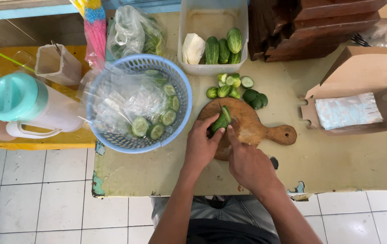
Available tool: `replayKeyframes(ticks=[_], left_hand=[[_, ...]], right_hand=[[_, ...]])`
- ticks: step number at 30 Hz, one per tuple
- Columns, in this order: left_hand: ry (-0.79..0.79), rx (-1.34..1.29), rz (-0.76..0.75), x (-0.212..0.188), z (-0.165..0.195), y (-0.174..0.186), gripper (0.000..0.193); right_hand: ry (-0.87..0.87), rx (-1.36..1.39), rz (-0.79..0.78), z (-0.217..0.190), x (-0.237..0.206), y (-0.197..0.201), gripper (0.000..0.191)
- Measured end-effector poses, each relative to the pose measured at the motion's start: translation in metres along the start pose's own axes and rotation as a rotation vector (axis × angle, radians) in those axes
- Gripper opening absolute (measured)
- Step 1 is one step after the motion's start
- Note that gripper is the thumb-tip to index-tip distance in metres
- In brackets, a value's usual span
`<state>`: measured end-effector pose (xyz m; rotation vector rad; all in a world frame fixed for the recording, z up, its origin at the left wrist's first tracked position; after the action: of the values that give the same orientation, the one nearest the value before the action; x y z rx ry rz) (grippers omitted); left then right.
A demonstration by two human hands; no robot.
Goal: The person slices cucumbers into rounds on a wooden cutting board with a knife. They place the slices into plastic bags and put the bags into a blue basket.
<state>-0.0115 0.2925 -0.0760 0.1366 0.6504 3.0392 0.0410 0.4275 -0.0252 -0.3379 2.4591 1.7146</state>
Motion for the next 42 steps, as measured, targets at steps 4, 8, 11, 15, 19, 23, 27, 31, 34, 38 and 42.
replayKeyframes(ticks=[4, 8, 11, 15, 19, 23, 27, 31, 34, 38, 42], left_hand=[[0.025, -0.034, -0.026, 0.001, 0.000, 0.001, 0.046], [-0.026, -0.025, -0.018, 0.000, 0.003, 0.003, 0.045], [-0.067, -0.036, -0.020, 0.000, 0.006, 0.005, 0.044], [-0.048, -0.027, -0.038, -0.001, 0.008, 0.007, 0.045], [-0.026, -0.027, -0.031, -0.005, 0.010, 0.009, 0.045], [-0.019, 0.013, -0.019, -0.005, 0.011, 0.007, 0.049], [-0.072, 0.015, -0.024, -0.006, 0.010, 0.006, 0.046], [-0.043, 0.040, -0.025, -0.009, 0.010, 0.006, 0.041], [-0.079, 0.056, 0.020, -0.009, 0.013, 0.006, 0.039], [-0.142, 0.122, 0.057, -0.006, 0.016, 0.005, 0.039], [-0.151, 0.082, 0.075, -0.007, 0.014, 0.004, 0.038]], right_hand=[[0.005, 0.028, -0.005, 0.001, -0.010, -0.001, 0.068], [-0.051, 0.096, -0.078, 0.009, -0.024, -0.002, 0.073], [-0.102, 0.186, -0.126, 0.018, -0.023, -0.002, 0.071], [-0.094, 0.366, -0.070, 0.030, -0.021, 0.000, 0.065], [-0.105, 0.639, -0.032, 0.035, -0.021, -0.003, 0.063], [-0.164, 0.626, -0.011, 0.037, -0.029, -0.006, 0.067], [-0.115, 0.554, 0.094, 0.037, -0.034, -0.010, 0.063], [0.100, 0.553, 0.236, 0.030, -0.043, -0.013, 0.059], [-0.155, 0.571, 0.118, 0.035, -0.044, -0.025, 0.064], [-0.179, 0.555, 0.095, 0.034, -0.047, -0.027, 0.063], [-0.125, 0.513, 0.137, 0.031, -0.048, -0.028, 0.063]])
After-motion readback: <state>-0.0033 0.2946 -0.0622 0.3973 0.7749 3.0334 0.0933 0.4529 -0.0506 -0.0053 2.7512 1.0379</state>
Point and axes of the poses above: each hand's wrist, its own x-axis towards the middle knuckle, its own y-axis out of the back of the hand, z = x × y, the point moved 4 cm from there along x, towards the middle knuckle, and after that the axes turned 2 degrees about -z, right-handed, at the moved point
